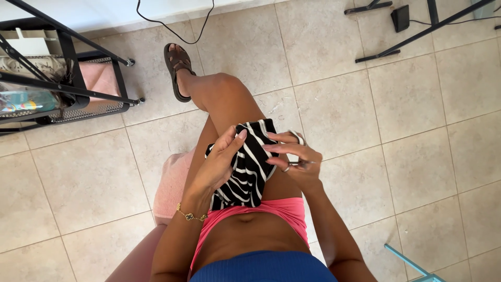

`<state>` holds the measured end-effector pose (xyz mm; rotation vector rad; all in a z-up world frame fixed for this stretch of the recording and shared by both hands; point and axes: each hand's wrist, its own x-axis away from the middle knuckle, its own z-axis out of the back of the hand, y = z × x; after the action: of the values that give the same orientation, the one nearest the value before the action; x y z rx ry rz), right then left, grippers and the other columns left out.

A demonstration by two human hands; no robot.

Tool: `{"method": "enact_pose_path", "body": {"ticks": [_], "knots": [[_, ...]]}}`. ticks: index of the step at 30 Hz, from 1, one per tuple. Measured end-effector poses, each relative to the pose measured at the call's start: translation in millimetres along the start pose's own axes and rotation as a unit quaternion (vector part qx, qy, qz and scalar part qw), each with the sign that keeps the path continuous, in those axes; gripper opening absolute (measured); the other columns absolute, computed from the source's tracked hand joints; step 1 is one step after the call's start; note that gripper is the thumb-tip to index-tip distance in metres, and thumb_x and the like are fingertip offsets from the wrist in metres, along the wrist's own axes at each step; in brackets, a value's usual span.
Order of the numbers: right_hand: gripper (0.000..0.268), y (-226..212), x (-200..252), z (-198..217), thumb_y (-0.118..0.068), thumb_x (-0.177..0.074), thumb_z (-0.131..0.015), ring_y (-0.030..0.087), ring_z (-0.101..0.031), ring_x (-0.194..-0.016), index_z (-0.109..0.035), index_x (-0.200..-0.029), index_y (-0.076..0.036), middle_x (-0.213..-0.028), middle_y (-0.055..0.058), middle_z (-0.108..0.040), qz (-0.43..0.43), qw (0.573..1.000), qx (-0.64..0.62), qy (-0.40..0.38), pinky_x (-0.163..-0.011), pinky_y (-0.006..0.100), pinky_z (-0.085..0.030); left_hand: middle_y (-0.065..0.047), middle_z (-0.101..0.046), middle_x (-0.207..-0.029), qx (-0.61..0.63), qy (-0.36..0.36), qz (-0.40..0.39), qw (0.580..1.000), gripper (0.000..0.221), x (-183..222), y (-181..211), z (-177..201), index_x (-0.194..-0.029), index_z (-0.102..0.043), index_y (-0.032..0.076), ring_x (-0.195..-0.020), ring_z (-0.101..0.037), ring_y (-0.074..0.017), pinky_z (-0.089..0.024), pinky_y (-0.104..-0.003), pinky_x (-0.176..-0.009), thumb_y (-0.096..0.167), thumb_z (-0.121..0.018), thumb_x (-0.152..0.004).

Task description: Using small scissors to trim loose threads and finish the edges of a striped garment.

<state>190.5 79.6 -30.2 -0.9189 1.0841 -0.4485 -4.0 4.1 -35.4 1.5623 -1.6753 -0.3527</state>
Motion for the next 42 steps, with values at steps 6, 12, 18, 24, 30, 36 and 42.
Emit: {"method": "enact_pose_path", "body": {"ticks": [6,12,18,24,30,36,42], "knots": [[0.025,20.0,12.8,-4.5,0.008,-0.074,-0.096,0.034,-0.082,-0.085,-0.075,-0.085,0.000,-0.094,0.024,-0.084,-0.054,0.994,-0.072,0.058,-0.083,0.038,-0.062,-0.012,-0.078,-0.097,0.011,0.009,-0.021,1.000,0.022,6.7,7.0,-24.3,-0.118,-0.063,0.001,-0.090,-0.078,-0.0189,-0.069,-0.038,-0.082,0.023,-0.058,-0.115],[0.031,21.8,7.5,21.2,-0.025,-0.110,-0.066,0.013,-0.075,-0.078,-0.056,-0.134,-0.007,-0.111,0.015,-0.081,-0.373,0.912,-0.085,0.145,-0.071,0.022,-0.056,-0.018,-0.080,-0.097,-0.112,0.008,-0.056,0.992,0.022,-16.9,-61.4,71.6,-0.114,-0.062,0.001,-0.092,-0.078,-0.0209,-0.068,-0.040,-0.084,0.022,-0.055,-0.117],[0.039,98.4,107.8,10.3,-0.022,-0.108,-0.068,0.032,-0.072,-0.126,-0.058,-0.142,-0.004,-0.138,0.019,-0.068,-0.396,0.864,-0.216,0.224,-0.110,0.046,-0.060,-0.027,-0.074,-0.092,-0.379,0.102,-0.073,0.917,0.035,-15.8,-57.5,53.2,-0.111,-0.059,-0.002,-0.090,-0.074,-0.0338,-0.061,-0.051,-0.083,0.032,-0.055,-0.118],[0.034,107.3,105.1,47.8,-0.042,-0.115,-0.055,0.030,-0.077,-0.120,-0.060,-0.135,-0.015,-0.124,0.013,-0.077,-0.410,0.842,-0.246,0.250,-0.109,0.046,-0.063,-0.042,-0.070,-0.100,-0.470,0.152,-0.036,0.869,0.041,-10.3,-36.7,34.9,-0.117,-0.057,-0.005,-0.103,-0.071,-0.0566,-0.053,-0.063,-0.088,0.036,-0.056,-0.116],[0.026,126.1,91.9,36.5,-0.014,-0.108,-0.069,0.026,-0.065,-0.141,-0.064,-0.132,-0.008,-0.154,0.015,-0.064,-0.374,0.864,-0.199,0.273,-0.119,0.033,-0.054,-0.021,-0.068,-0.084,-0.420,0.140,-0.043,0.896,0.034,-13.4,-46.1,45.1,-0.107,-0.060,0.004,-0.090,-0.067,-0.0241,-0.056,-0.043,-0.083,0.035,-0.053,-0.119],[0.084,99.5,55.5,10.1,-0.058,-0.092,-0.079,0.055,-0.049,-0.150,-0.054,-0.143,0.005,-0.160,0.039,-0.049,-0.354,0.809,-0.466,0.059,-0.125,0.063,-0.044,-0.028,-0.074,-0.104,-0.417,0.121,-0.047,0.900,0.042,-12.1,-38.6,43.1,-0.123,-0.061,-0.002,-0.107,-0.073,-0.0380,-0.054,-0.058,-0.100,0.039,-0.052,-0.120],[0.033,111.1,23.4,21.9,-0.026,-0.111,-0.066,0.025,-0.066,-0.138,-0.059,-0.141,-0.011,-0.151,0.010,-0.067,-0.351,0.859,-0.287,0.236,-0.120,0.040,-0.055,-0.009,-0.050,-0.067,-0.430,0.124,-0.036,0.894,0.036,-9.1,-38.6,35.0,-0.104,-0.058,0.003,-0.069,-0.053,-0.0184,-0.048,-0.037,-0.068,0.036,-0.053,-0.119]]}}
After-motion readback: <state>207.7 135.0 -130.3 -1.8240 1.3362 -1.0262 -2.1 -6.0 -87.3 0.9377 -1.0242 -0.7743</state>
